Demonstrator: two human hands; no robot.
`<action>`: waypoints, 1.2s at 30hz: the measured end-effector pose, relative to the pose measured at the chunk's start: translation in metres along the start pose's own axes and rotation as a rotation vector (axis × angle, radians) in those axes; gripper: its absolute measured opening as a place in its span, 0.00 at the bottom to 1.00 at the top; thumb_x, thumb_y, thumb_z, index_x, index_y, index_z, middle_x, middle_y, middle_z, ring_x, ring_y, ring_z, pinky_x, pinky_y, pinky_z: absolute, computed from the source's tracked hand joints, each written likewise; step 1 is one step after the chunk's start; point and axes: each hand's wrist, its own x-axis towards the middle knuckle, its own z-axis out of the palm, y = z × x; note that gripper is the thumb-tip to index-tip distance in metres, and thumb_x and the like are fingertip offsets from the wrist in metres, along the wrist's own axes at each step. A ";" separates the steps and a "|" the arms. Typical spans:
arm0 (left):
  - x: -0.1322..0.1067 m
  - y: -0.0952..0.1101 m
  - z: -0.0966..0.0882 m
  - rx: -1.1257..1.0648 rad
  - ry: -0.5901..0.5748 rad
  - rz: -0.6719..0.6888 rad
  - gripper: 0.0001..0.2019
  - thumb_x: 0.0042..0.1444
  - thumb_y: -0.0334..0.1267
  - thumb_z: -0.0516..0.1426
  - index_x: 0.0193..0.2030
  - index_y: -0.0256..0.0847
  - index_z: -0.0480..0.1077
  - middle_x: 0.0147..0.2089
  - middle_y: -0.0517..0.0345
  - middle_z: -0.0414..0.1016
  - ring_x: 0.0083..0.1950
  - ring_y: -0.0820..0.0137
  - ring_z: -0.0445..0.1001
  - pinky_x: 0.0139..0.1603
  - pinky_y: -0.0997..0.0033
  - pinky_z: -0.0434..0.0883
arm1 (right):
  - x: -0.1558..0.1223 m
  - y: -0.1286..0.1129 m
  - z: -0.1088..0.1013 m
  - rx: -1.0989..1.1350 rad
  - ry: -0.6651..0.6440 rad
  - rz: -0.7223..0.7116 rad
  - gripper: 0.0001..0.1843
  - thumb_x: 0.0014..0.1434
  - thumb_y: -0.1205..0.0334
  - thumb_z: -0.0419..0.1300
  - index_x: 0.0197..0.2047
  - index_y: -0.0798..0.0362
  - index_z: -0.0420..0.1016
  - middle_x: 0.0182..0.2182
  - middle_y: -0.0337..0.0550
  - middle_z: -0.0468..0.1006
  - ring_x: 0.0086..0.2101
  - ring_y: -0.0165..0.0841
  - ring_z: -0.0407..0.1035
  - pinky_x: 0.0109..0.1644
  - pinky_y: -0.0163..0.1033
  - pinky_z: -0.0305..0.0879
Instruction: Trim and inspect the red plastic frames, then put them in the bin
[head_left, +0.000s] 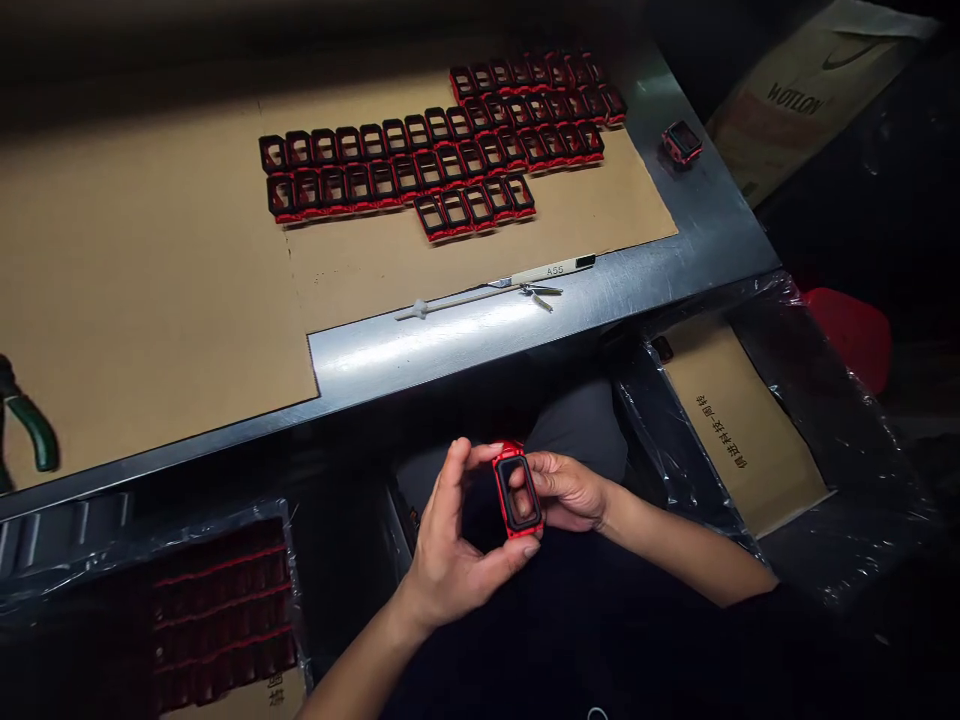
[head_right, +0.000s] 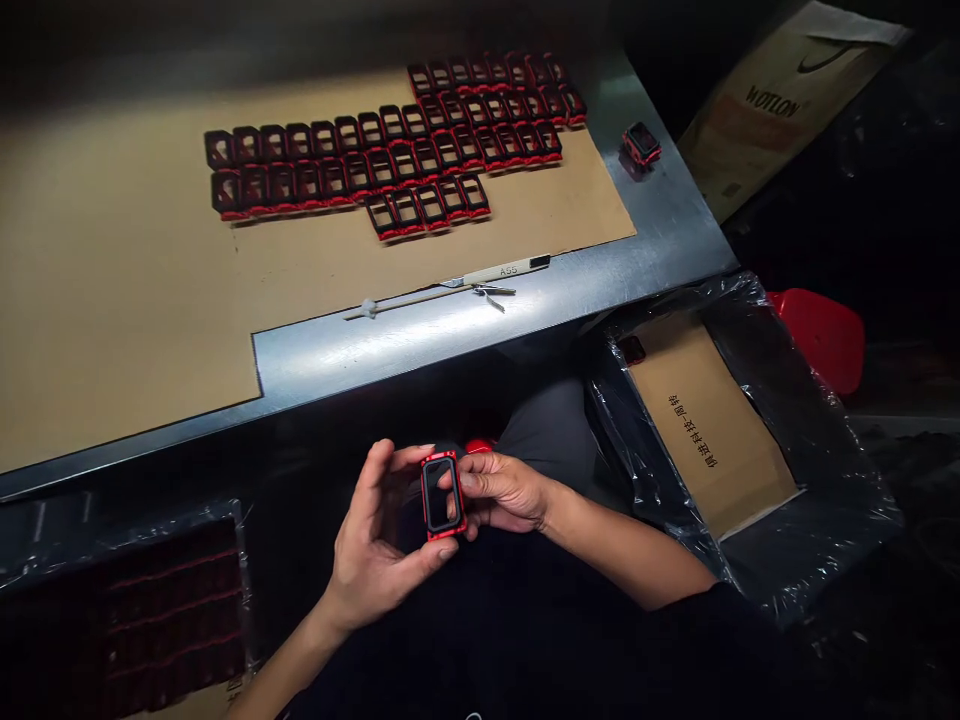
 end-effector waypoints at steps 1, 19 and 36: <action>0.001 0.002 0.001 0.010 0.010 -0.011 0.48 0.56 0.43 0.65 0.76 0.47 0.41 0.61 0.41 0.70 0.60 0.56 0.74 0.61 0.50 0.74 | 0.000 0.000 0.000 0.009 0.004 0.002 0.24 0.46 0.47 0.76 0.39 0.55 0.78 0.25 0.36 0.79 0.24 0.27 0.74 0.26 0.29 0.71; 0.013 0.001 -0.001 0.239 -0.048 0.242 0.55 0.56 0.30 0.63 0.75 0.39 0.23 0.58 0.38 0.72 0.61 0.57 0.70 0.59 0.45 0.73 | -0.005 -0.011 0.000 -0.165 -0.014 -0.122 0.24 0.50 0.52 0.75 0.43 0.57 0.76 0.30 0.40 0.81 0.28 0.29 0.77 0.25 0.29 0.76; 0.010 -0.006 0.001 0.197 -0.102 0.099 0.51 0.55 0.39 0.64 0.76 0.44 0.36 0.58 0.42 0.71 0.59 0.54 0.72 0.59 0.44 0.73 | -0.006 -0.020 0.023 -0.270 0.120 -0.107 0.22 0.47 0.50 0.76 0.33 0.59 0.77 0.19 0.34 0.75 0.15 0.20 0.64 0.17 0.23 0.62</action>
